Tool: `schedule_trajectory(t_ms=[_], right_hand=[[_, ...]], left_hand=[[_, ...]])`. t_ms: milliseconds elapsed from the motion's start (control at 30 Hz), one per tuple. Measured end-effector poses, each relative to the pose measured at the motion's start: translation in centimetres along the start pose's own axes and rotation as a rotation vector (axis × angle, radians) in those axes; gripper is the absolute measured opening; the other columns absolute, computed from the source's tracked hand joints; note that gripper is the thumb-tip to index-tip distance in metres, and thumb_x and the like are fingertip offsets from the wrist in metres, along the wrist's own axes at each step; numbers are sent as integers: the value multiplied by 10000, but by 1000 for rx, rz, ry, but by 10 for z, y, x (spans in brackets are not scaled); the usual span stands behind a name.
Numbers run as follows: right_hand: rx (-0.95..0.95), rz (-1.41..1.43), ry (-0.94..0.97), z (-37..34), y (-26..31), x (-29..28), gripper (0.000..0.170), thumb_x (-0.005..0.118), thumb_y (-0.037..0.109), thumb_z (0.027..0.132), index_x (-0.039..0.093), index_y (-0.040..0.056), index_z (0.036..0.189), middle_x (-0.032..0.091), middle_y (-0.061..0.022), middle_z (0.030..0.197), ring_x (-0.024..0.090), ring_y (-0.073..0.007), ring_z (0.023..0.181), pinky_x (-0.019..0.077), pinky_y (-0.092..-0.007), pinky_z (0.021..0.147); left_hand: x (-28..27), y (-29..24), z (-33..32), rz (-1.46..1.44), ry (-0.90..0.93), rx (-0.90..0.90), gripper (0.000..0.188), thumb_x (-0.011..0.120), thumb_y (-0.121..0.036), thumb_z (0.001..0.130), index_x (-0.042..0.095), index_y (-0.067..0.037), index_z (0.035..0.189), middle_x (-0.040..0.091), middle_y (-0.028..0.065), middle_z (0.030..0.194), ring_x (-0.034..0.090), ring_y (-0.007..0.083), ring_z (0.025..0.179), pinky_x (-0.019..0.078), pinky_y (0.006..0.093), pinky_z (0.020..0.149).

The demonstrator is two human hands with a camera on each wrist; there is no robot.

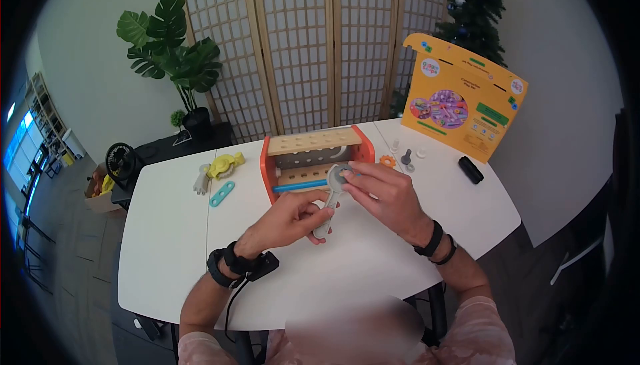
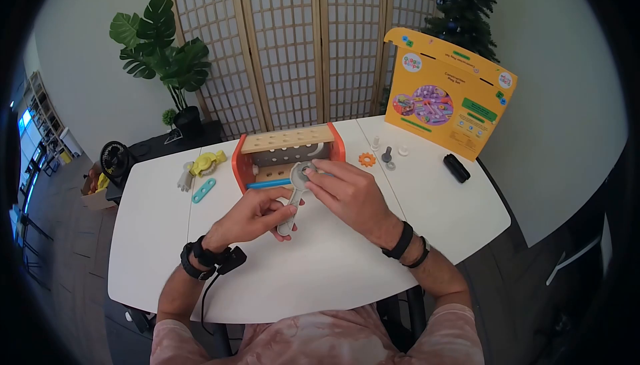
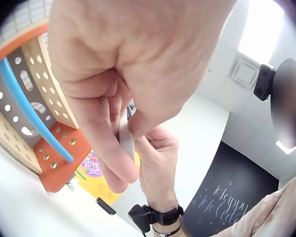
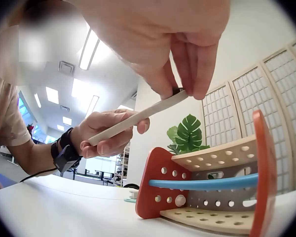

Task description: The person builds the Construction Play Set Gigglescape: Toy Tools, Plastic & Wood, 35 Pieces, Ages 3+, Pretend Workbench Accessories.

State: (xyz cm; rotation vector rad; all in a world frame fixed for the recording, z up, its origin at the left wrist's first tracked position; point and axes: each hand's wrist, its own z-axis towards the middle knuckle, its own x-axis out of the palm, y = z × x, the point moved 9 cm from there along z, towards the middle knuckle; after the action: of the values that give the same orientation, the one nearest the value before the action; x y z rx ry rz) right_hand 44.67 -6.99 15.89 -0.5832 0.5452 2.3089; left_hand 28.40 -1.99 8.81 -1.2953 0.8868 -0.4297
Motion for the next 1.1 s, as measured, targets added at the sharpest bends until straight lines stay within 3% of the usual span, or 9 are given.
schedule_trajectory(t_ms=[200,367,500,700,800,867,1000,1100], right_hand=[[20,36,42,1,-1,0,232,857,127,910,817,33,1118,791,-120,1165,782,-272,991,641,-370,851],[174,130,2,3,-8,-9,245,857,105,909,808,36,1140,799,-138,1180,788,-259,984,637,-351,855],[62,78,-87,9,-15,-28,238,848,87,917,800,28,1142,808,-127,1147,787,-239,972,633,-324,836],[362,151,-216,6,-100,-63,226,781,55,966,790,6,1187,799,-152,1084,783,-257,959,629,-327,838],[407,75,-172,-8,-149,-62,201,721,52,1004,786,0,1187,789,-159,1085,774,-274,969,629,-352,843],[474,-82,6,-24,-186,-48,198,676,43,1015,782,5,1179,786,-151,1121,762,-309,991,624,-376,879],[501,-231,178,-64,-241,-21,232,646,-23,990,784,17,1173,779,-143,1206,750,-319,1023,619,-373,912],[357,-342,276,-71,-247,-2,284,654,-47,925,792,36,1158,768,-135,1221,723,-339,1091,584,-415,989]], left_hand=[[4,2,3,-66,17,-3,349,594,-198,1149,596,45,1399,758,74,905,782,136,914,701,292,741],[6,7,4,-95,42,-23,331,579,-178,1155,589,18,1420,768,72,989,777,126,943,694,280,740],[2,10,4,-89,26,-55,312,583,-205,1156,594,13,1379,774,80,979,783,130,912,683,275,724],[-10,21,4,-56,-30,-86,285,599,-242,1153,583,0,1302,814,109,972,776,121,814,639,267,666],[-11,26,5,-81,-54,-82,298,612,-265,1148,563,-5,1286,822,111,969,768,115,776,626,259,656],[-13,28,7,-84,-66,-81,295,615,-267,1147,559,-6,1272,821,112,966,768,116,776,626,259,657],[-14,31,8,-95,-73,-87,291,616,-271,1147,551,-9,1255,821,116,966,769,118,785,627,264,661],[-15,34,9,-102,-76,-114,288,615,-274,1147,551,-12,1247,820,118,965,771,123,797,630,269,672]])
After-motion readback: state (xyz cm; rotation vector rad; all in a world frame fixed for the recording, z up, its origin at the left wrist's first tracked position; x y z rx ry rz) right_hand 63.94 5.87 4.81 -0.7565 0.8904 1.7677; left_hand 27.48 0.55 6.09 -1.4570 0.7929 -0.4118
